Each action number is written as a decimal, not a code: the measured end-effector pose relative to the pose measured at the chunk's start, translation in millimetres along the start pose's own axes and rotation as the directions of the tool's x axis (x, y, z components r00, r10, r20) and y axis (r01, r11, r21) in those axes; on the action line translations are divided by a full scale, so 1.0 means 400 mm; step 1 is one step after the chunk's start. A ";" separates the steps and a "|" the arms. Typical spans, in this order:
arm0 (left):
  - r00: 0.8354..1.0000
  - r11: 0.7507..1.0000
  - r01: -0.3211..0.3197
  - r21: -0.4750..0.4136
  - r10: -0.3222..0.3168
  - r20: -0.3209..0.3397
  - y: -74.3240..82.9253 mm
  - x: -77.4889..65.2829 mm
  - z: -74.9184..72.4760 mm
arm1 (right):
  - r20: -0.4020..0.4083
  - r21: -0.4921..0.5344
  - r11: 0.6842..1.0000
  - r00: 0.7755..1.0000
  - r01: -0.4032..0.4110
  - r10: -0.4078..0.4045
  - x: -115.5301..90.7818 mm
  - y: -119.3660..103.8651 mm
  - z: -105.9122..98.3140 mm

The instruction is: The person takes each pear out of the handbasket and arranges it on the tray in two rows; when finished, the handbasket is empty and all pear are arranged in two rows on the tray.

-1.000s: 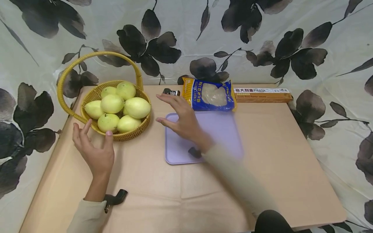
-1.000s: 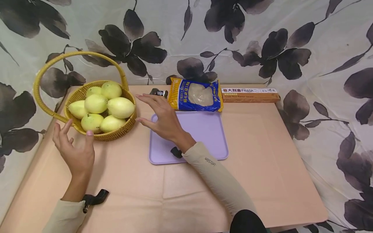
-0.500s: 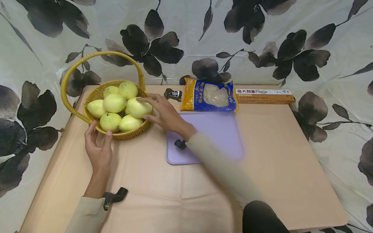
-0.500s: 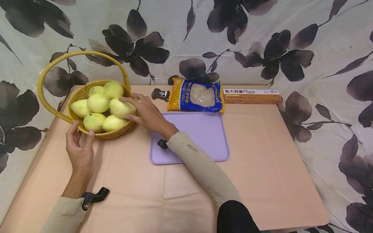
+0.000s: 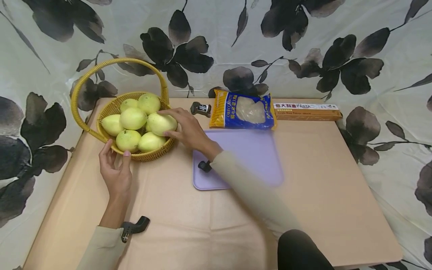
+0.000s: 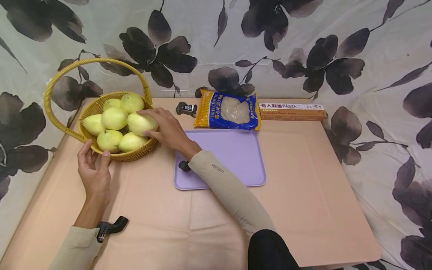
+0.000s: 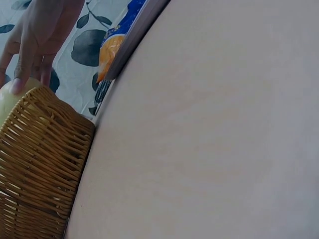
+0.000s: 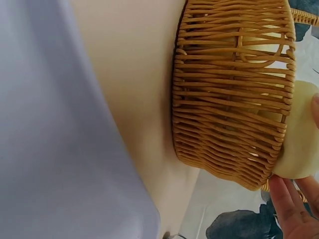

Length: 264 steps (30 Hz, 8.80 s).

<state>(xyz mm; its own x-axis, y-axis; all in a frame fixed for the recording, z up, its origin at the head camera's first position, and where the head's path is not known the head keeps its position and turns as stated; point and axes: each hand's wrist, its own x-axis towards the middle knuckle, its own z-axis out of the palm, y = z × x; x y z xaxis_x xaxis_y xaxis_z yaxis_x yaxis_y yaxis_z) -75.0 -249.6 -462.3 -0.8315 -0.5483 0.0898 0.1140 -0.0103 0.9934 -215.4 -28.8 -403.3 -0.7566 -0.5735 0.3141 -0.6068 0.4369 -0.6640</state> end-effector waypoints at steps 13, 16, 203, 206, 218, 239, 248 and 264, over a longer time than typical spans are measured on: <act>1.000 1.000 0.015 0.008 -0.015 -0.006 0.002 0.005 0.003 | -0.134 0.198 0.977 0.990 0.076 -0.049 -0.064 0.048 -0.093; 1.000 1.000 0.024 0.011 -0.024 -0.004 0.001 0.004 0.003 | -0.108 0.180 0.983 0.994 0.034 -0.015 -0.097 0.077 -0.117; 1.000 0.999 0.019 0.031 -0.019 0.010 0.002 0.011 -0.005 | -0.176 -0.213 0.931 0.949 -0.297 0.263 -0.248 0.129 -0.242; 1.000 0.999 0.020 0.045 -0.020 0.005 0.002 0.010 -0.005 | -0.160 -0.217 0.950 0.968 -0.225 0.193 -0.203 0.093 -0.225; 1.000 0.999 0.008 0.036 -0.008 0.005 0.005 0.005 0.001 | -0.058 -0.116 0.993 0.998 -0.009 0.003 -0.025 0.021 -0.077; 1.000 0.999 0.000 0.042 -0.001 0.010 0.005 0.003 -0.002 | 0.229 -0.288 0.957 0.967 -0.040 0.110 0.151 -0.011 0.071; 1.000 0.998 0.001 0.068 -0.002 0.005 0.002 0.004 -0.002 | 0.285 -0.331 0.944 0.954 0.010 0.090 0.147 -0.026 0.061; 1.000 0.999 0.001 0.051 -0.001 0.003 0.006 0.001 -0.003 | 0.106 -0.137 0.990 0.993 -0.031 0.046 0.061 -0.070 -0.014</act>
<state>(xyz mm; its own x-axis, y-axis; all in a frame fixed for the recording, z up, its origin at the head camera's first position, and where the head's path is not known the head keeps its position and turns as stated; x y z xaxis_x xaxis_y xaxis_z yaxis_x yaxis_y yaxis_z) -74.5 -250.8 -460.0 -0.8334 -0.5454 0.0889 0.0852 0.0321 0.9958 -218.1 -51.3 -373.3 -0.7538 -0.6227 0.2098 -0.6105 0.5456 -0.5740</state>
